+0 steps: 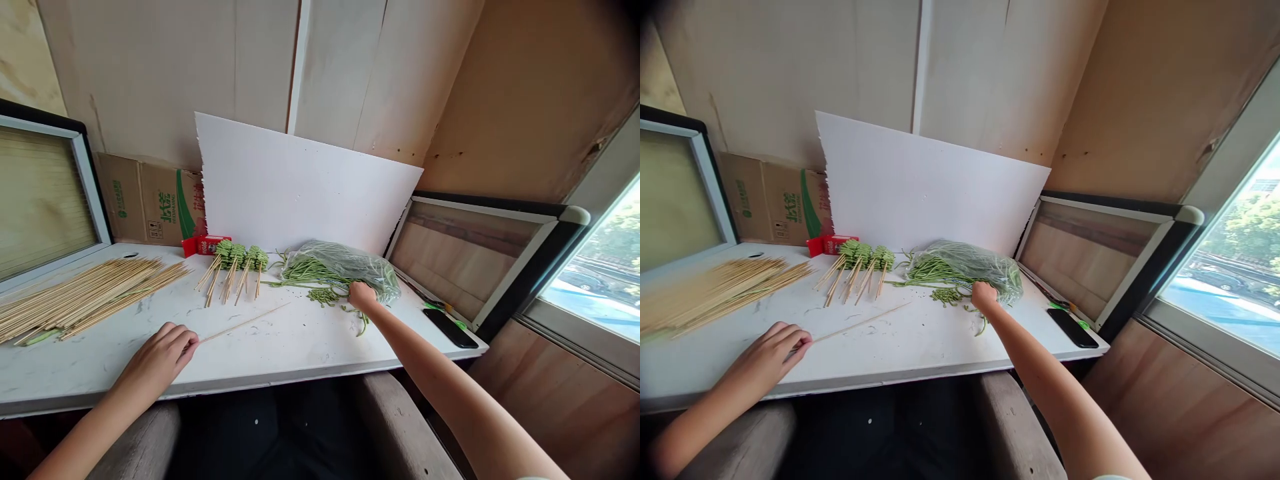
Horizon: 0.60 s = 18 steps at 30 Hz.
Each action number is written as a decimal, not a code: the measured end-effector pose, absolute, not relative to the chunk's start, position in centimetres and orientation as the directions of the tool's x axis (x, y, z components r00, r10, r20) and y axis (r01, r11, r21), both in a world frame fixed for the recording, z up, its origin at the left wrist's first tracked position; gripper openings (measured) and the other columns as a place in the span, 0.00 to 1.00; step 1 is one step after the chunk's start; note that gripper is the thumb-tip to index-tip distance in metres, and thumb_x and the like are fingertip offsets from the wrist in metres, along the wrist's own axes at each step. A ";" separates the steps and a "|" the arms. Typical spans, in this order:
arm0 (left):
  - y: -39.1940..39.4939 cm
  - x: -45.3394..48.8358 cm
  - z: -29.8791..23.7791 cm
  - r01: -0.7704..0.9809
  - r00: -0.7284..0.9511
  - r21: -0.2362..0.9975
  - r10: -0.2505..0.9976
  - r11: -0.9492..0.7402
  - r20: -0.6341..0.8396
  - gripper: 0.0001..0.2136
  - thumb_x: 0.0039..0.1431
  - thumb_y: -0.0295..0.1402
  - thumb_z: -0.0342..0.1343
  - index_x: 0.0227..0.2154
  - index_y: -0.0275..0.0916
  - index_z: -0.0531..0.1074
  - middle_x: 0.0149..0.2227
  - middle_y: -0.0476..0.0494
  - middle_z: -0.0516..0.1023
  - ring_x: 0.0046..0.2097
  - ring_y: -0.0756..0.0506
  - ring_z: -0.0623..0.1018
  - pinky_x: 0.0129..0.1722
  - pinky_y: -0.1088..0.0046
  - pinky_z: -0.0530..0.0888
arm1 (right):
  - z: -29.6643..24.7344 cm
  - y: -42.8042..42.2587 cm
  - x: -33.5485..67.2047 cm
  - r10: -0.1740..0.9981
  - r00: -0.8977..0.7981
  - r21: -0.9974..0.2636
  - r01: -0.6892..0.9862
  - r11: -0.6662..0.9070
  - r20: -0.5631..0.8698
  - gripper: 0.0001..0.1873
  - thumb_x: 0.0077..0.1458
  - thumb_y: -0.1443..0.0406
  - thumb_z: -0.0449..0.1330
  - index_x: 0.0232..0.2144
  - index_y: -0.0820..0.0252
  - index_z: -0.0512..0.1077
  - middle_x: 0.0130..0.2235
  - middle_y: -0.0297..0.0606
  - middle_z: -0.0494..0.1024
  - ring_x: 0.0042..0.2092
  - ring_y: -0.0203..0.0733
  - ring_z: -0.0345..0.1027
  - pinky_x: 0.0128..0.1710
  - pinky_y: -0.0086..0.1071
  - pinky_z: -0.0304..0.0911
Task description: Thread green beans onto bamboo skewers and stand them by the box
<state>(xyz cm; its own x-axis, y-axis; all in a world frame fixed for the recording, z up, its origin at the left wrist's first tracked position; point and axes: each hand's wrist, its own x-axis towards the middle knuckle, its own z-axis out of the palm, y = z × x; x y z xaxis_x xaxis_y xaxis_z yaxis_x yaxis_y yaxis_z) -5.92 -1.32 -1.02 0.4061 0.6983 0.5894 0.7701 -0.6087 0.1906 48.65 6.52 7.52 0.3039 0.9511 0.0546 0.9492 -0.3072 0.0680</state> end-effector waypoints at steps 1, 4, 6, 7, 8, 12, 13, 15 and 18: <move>-1.4 -5.9 -1.0 0.773 0.412 0.180 0.698 -0.608 0.586 0.10 0.67 0.38 0.51 0.33 0.43 0.75 0.35 0.44 0.79 0.43 0.41 0.75 0.45 0.66 0.71 | 7.3 6.8 48.6 0.943 0.326 0.067 0.942 -0.330 0.064 0.14 0.53 0.73 0.65 0.44 0.65 0.80 0.43 0.54 0.82 0.49 0.56 0.77 0.43 0.35 0.68; -1.5 -5.9 -1.0 0.779 0.419 0.171 0.705 -0.603 0.573 0.10 0.68 0.37 0.50 0.34 0.42 0.74 0.36 0.44 0.78 0.43 0.41 0.74 0.45 0.65 0.70 | 7.1 7.0 48.9 0.924 0.371 0.046 0.926 -0.376 0.089 0.17 0.52 0.74 0.65 0.45 0.65 0.79 0.44 0.52 0.81 0.48 0.55 0.77 0.43 0.36 0.68; -1.5 -5.9 -1.0 0.774 0.414 0.185 0.705 -0.605 0.575 0.10 0.68 0.36 0.51 0.34 0.42 0.74 0.36 0.44 0.78 0.44 0.41 0.74 0.44 0.66 0.70 | 7.4 7.0 49.4 0.916 0.386 0.019 0.921 -0.390 0.106 0.18 0.51 0.72 0.67 0.46 0.63 0.78 0.45 0.51 0.81 0.47 0.55 0.77 0.42 0.36 0.68; -1.5 -6.0 -1.0 0.770 0.412 0.193 0.705 -0.608 0.577 0.09 0.68 0.36 0.51 0.34 0.42 0.74 0.36 0.44 0.78 0.44 0.40 0.74 0.44 0.66 0.70 | 7.7 7.1 49.8 0.913 0.390 0.001 0.920 -0.393 0.117 0.18 0.51 0.70 0.67 0.46 0.63 0.78 0.45 0.50 0.81 0.47 0.54 0.77 0.42 0.36 0.68; -1.5 -6.0 -0.9 0.766 0.412 0.200 0.705 -0.611 0.577 0.09 0.68 0.36 0.51 0.34 0.42 0.74 0.36 0.44 0.78 0.44 0.40 0.74 0.44 0.66 0.69 | 8.1 7.1 50.2 0.910 0.393 -0.024 0.919 -0.394 0.132 0.18 0.51 0.69 0.68 0.46 0.62 0.77 0.45 0.49 0.81 0.47 0.54 0.77 0.42 0.35 0.68; -1.4 -6.1 -0.9 0.755 0.413 0.219 0.708 -0.618 0.572 0.09 0.68 0.37 0.51 0.34 0.42 0.73 0.36 0.44 0.78 0.44 0.40 0.73 0.44 0.66 0.69 | 10.0 7.8 51.9 0.885 0.416 -0.157 0.908 -0.389 0.209 0.20 0.55 0.63 0.65 0.50 0.62 0.76 0.47 0.49 0.81 0.48 0.51 0.75 0.41 0.33 0.67; -1.4 -6.1 -1.0 0.755 0.413 0.221 0.709 -0.617 0.571 0.09 0.68 0.37 0.51 0.34 0.42 0.73 0.37 0.44 0.79 0.44 0.40 0.73 0.44 0.65 0.69 | 10.5 8.0 52.3 0.877 0.426 -0.200 0.900 -0.386 0.224 0.19 0.55 0.63 0.65 0.50 0.62 0.76 0.46 0.48 0.81 0.47 0.51 0.75 0.41 0.33 0.67; -1.3 -6.1 -1.1 0.755 0.416 0.221 0.711 -0.618 0.566 0.09 0.68 0.37 0.51 0.34 0.42 0.74 0.37 0.44 0.79 0.44 0.40 0.73 0.44 0.65 0.69 | 11.5 8.4 53.0 0.858 0.455 -0.311 0.873 -0.377 0.237 0.14 0.54 0.64 0.64 0.44 0.62 0.79 0.41 0.47 0.82 0.44 0.49 0.76 0.40 0.32 0.66; -1.3 -6.2 -1.2 0.751 0.424 0.225 0.715 -0.620 0.556 0.09 0.69 0.37 0.51 0.34 0.42 0.74 0.37 0.44 0.79 0.45 0.40 0.73 0.44 0.65 0.69 | 12.7 8.7 53.6 0.832 0.493 -0.461 0.818 -0.344 0.255 0.05 0.51 0.66 0.64 0.32 0.60 0.80 0.29 0.42 0.79 0.35 0.47 0.75 0.35 0.32 0.67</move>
<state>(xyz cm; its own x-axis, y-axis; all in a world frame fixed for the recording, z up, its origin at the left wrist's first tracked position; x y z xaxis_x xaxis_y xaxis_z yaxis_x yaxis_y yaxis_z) -6.20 -1.26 -1.25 0.4237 0.7154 0.5556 0.7515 -0.6201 0.2254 53.61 8.69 12.70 0.4927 0.8321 0.2547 0.8184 -0.3436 -0.4607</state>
